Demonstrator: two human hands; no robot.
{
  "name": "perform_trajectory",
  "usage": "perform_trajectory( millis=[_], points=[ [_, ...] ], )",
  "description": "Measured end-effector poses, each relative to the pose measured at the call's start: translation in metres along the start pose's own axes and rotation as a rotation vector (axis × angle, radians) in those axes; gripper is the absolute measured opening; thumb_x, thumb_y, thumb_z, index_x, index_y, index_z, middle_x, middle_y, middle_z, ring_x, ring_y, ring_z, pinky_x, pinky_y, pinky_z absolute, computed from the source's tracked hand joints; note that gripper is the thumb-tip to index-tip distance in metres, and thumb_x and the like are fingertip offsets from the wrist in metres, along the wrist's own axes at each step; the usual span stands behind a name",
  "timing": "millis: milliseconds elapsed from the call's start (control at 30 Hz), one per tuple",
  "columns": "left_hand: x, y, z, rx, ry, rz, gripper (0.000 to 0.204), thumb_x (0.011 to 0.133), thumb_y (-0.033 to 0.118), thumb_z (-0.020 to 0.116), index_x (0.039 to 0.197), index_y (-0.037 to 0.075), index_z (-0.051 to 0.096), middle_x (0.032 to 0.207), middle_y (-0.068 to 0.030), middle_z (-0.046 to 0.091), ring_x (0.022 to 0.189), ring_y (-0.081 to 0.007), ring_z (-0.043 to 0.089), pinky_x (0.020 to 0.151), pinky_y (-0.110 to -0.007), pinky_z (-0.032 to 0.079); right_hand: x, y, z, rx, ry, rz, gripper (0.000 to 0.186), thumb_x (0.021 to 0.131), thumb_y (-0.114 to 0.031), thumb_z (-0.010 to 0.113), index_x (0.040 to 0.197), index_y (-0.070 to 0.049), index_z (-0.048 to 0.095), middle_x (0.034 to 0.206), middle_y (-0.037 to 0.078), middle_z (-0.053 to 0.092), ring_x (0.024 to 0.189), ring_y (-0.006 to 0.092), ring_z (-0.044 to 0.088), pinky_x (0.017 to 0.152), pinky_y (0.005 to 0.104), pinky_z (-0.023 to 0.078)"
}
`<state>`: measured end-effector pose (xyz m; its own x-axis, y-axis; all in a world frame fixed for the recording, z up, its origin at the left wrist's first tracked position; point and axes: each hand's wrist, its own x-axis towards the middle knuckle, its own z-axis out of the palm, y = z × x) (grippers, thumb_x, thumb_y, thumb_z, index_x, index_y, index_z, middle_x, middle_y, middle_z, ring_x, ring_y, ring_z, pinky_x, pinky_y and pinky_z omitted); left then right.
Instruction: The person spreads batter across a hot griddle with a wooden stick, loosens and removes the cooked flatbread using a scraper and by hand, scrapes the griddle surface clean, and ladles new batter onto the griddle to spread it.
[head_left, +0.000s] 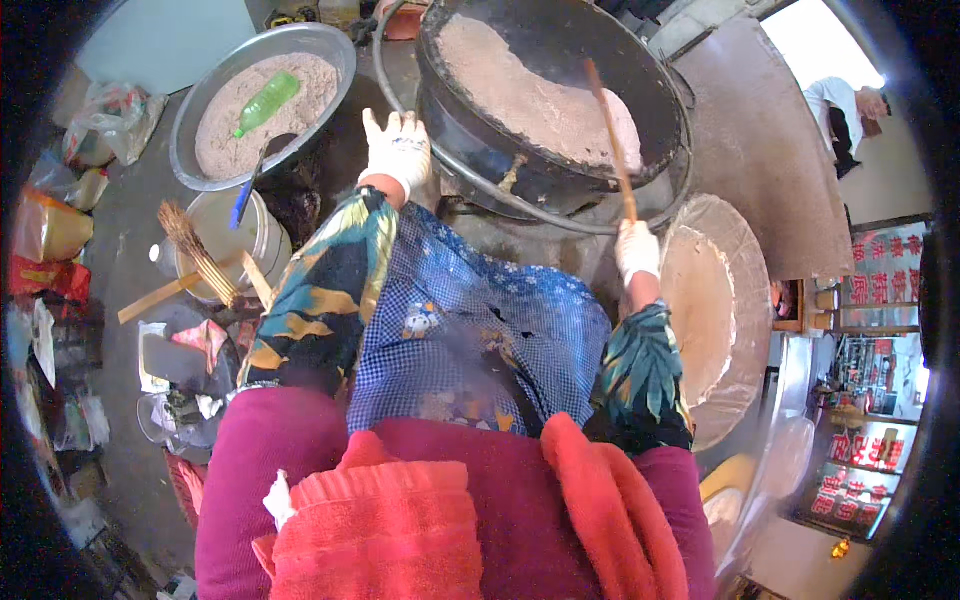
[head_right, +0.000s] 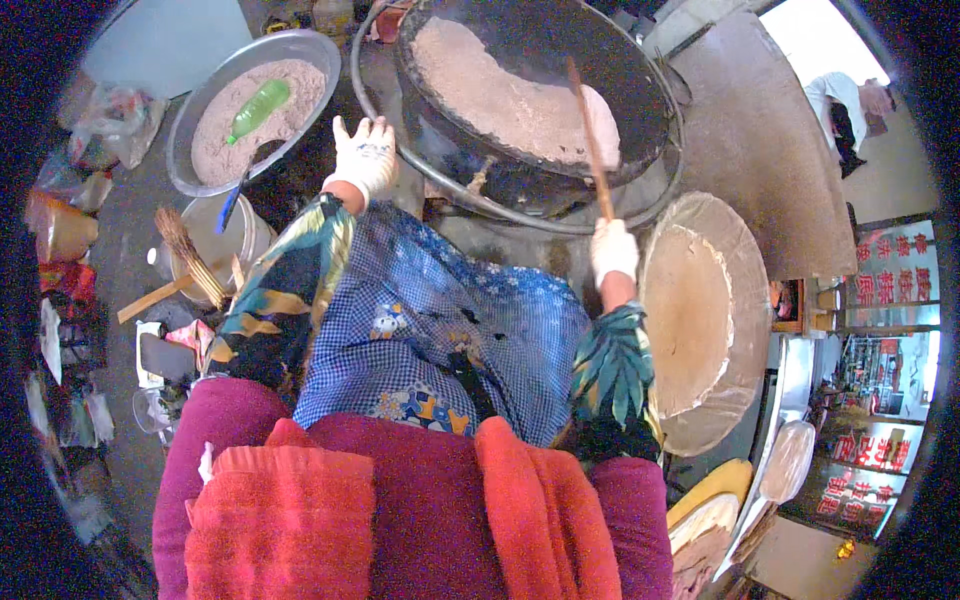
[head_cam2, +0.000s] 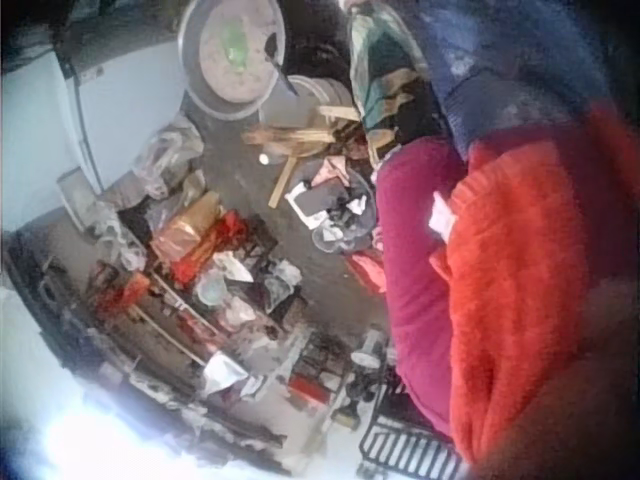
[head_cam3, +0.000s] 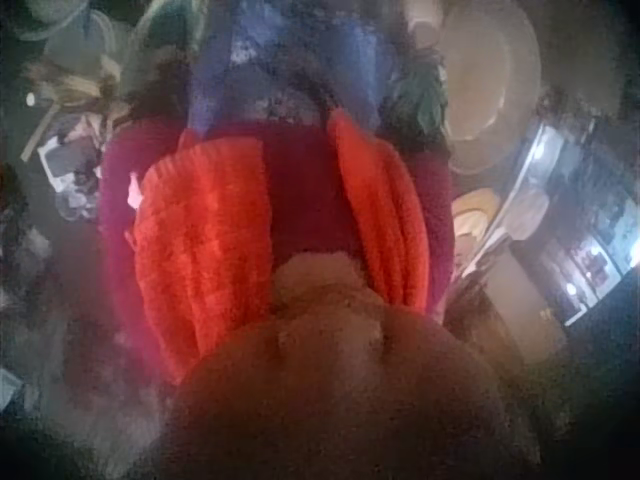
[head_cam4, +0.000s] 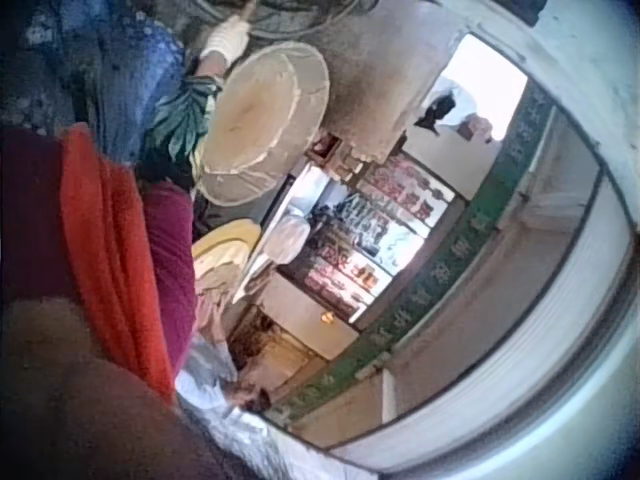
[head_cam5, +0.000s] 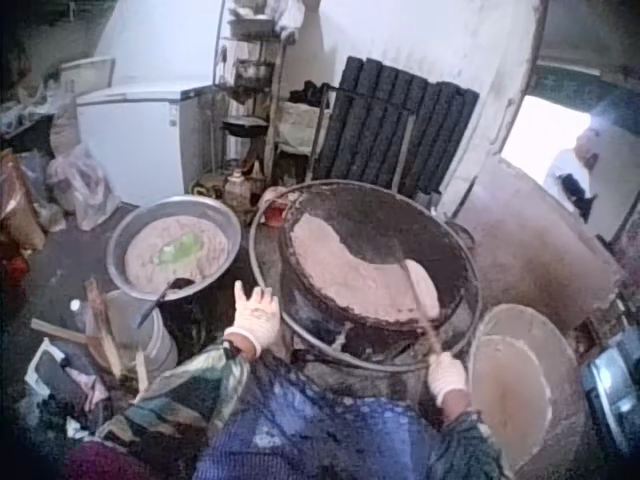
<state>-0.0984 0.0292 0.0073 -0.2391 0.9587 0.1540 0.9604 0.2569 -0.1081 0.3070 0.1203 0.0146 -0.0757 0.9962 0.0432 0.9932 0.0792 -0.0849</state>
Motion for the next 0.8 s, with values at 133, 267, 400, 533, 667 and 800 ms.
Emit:
perform_trajectory(
  millis=[133, 267, 400, 533, 667, 800],
  points=[
    [-0.010, 0.023, -0.023, -0.081, -0.001, 0.048, 0.049, 0.081, 0.031, 0.062, 0.120, 0.003, 0.058, 0.131, -0.0146, 0.054, 0.129, -0.0301, 0.045, 0.107, -0.069, 0.019, 0.007, -0.010, -0.015, -0.017, 0.016, -0.008, 0.041, 0.099, -0.043, 0.041, 0.104, -0.004, 0.055, 0.090, 0.029, 0.066, 0.086, 0.0471, 0.064, 0.079, 0.0553, 0.049],
    [-0.062, 0.101, -0.042, -0.309, 0.157, 0.308, 0.046, 0.079, 0.033, 0.064, 0.112, 0.000, 0.061, 0.123, -0.0185, 0.057, 0.123, -0.0331, 0.049, 0.111, -0.064, 0.018, -0.008, -0.006, -0.005, -0.041, -0.008, -0.108, 0.040, 0.099, -0.042, 0.040, 0.102, -0.005, 0.055, 0.090, 0.029, 0.065, 0.087, 0.0486, 0.063, 0.081, 0.0554, 0.049],
    [-0.067, 0.120, -0.004, -0.183, 0.184, 0.296, 0.063, 0.080, 0.032, 0.063, 0.129, -0.005, 0.053, 0.136, -0.0213, 0.052, 0.133, -0.0347, 0.042, 0.115, -0.063, 0.012, 0.026, 0.004, -0.012, -0.029, 0.045, 0.011, 0.042, 0.099, -0.042, 0.041, 0.100, -0.003, 0.057, 0.091, 0.029, 0.065, 0.088, 0.0480, 0.063, 0.081, 0.0546, 0.049],
    [-0.070, 0.094, -0.006, -0.142, 0.165, 0.315, 0.061, 0.083, 0.031, 0.060, 0.131, -0.005, 0.051, 0.137, -0.0215, 0.051, 0.133, -0.0348, 0.042, 0.114, -0.064, 0.011, 0.001, -0.016, -0.013, -0.033, -0.027, -0.081, 0.044, 0.099, -0.045, 0.040, 0.103, -0.003, 0.054, 0.090, 0.030, 0.065, 0.087, 0.0487, 0.063, 0.080, 0.0556, 0.049],
    [-0.059, 0.087, -0.013, -0.106, 0.126, 0.320, 0.058, 0.085, 0.031, 0.056, 0.131, -0.004, 0.052, 0.138, -0.0214, 0.051, 0.134, -0.0350, 0.042, 0.114, -0.064, 0.010, 0.033, 0.017, -0.010, -0.042, 0.042, 0.027, 0.042, 0.099, -0.043, 0.040, 0.102, -0.004, 0.055, 0.090, 0.028, 0.066, 0.086, 0.0466, 0.064, 0.079, 0.0543, 0.051],
    [-0.054, 0.066, -0.013, -0.115, 0.067, 0.254, 0.058, 0.084, 0.032, 0.057, 0.129, -0.004, 0.054, 0.137, -0.0215, 0.051, 0.134, -0.0351, 0.043, 0.113, -0.065, 0.010, 0.011, -0.022, -0.012, 0.021, 0.012, -0.151, 0.042, 0.099, -0.042, 0.042, 0.098, -0.003, 0.056, 0.084, 0.029, 0.065, 0.083, 0.0482, 0.063, 0.077, 0.0567, 0.049]
  ],
)
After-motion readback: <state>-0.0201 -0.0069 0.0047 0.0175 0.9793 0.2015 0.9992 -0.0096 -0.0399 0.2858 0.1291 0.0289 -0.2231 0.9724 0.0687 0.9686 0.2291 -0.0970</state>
